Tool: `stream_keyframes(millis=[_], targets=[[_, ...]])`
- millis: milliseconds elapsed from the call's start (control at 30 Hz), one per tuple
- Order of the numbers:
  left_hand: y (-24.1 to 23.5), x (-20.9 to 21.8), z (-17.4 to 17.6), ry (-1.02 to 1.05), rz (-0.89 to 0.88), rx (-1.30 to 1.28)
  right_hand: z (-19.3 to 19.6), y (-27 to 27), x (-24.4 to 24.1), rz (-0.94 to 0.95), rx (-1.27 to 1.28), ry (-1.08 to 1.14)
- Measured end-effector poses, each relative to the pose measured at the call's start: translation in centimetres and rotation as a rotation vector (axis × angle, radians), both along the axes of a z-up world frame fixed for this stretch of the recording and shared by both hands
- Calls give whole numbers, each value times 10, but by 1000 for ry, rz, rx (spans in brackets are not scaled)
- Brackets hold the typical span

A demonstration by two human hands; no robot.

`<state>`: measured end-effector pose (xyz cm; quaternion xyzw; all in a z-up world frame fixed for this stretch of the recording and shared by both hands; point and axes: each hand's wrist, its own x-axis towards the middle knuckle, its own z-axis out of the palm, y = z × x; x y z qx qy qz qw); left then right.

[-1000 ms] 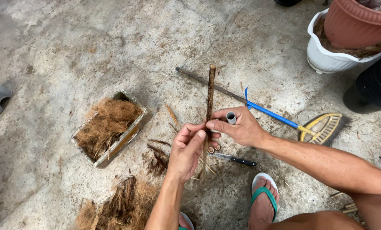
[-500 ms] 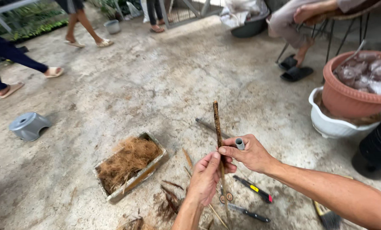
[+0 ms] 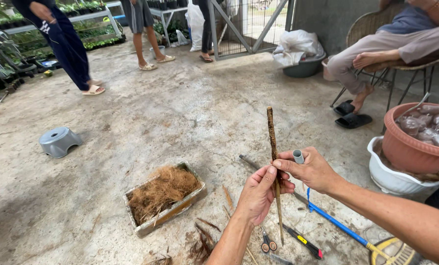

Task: The person is weaving coconut coir fibers onto a thin wooden stick to create a small broom. They use a cylindrical tool to help wrap and secure the fibers tightly around the stick.

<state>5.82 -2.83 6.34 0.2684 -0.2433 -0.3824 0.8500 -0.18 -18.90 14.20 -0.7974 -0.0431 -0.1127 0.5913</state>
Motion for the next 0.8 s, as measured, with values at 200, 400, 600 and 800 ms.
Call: stream_keyframes(millis=[200, 400, 600, 800], targets=[[3, 20, 11, -144, 118, 70, 5, 10, 16, -24, 53, -53], [13, 53, 28, -401, 223, 245, -12, 25, 35, -70, 416, -186], [53, 15, 90, -1764, 1608, 612, -70, 10, -6, -323, 483, -383], [53, -13, 111, -1770, 1438, 705, -96, -5, -35, -362, 553, -440]])
